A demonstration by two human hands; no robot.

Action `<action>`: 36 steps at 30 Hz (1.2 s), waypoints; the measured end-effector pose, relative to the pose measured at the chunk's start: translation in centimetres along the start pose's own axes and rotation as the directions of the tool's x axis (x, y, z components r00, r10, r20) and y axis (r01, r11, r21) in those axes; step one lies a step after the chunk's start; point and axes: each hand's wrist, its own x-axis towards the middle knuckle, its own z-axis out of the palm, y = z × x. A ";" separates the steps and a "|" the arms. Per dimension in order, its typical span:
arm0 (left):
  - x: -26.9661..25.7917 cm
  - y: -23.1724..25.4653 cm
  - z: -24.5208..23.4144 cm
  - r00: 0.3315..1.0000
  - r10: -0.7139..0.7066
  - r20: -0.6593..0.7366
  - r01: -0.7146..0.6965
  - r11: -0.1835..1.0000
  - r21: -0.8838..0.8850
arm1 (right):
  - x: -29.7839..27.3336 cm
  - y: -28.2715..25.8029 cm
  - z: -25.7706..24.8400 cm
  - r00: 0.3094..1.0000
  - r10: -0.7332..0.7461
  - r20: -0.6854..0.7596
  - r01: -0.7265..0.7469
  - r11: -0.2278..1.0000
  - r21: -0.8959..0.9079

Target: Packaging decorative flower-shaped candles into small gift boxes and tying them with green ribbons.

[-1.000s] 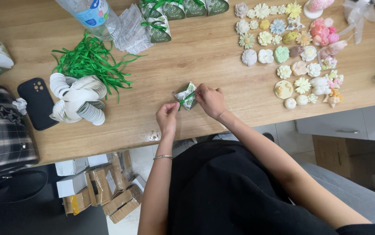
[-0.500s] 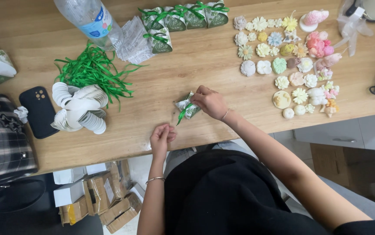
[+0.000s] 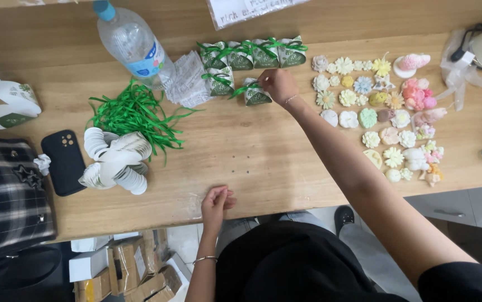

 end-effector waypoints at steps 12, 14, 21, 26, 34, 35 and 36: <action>-0.7 1.6 0.5 0.999 -0.053 -0.010 0.053 0.998 -0.026 | 4.6 0.4 4.4 0.996 -0.035 -0.088 0.020 0.985 -0.173; -0.8 2.0 0.6 0.998 -0.058 -0.015 0.058 0.998 -0.026 | 5.1 0.4 4.6 0.995 -0.033 -0.091 0.018 0.986 -0.163; -0.4 1.1 0.6 0.997 -0.076 -0.020 0.075 0.996 -0.037 | 6.2 2.5 5.8 0.991 -0.102 -0.084 0.096 0.993 -0.066; -0.7 4.5 0.2 0.991 0.030 -0.128 -0.026 0.999 0.036 | 0.5 4.2 4.8 0.992 -0.118 -0.046 0.125 0.968 0.215; -2.2 22.5 -6.4 0.685 0.679 -0.265 -0.231 0.547 0.805 | -17.3 0.9 1.7 0.980 0.196 0.020 -0.190 0.917 0.351; -2.0 23.9 -7.7 0.659 0.726 -0.197 -0.244 0.454 0.857 | -19.1 1.1 1.8 0.979 0.199 0.042 -0.200 0.907 0.371; -1.7 25.3 -8.9 0.634 0.764 -0.120 -0.257 0.354 0.899 | -20.9 1.4 2.0 0.977 0.203 0.061 -0.211 0.896 0.392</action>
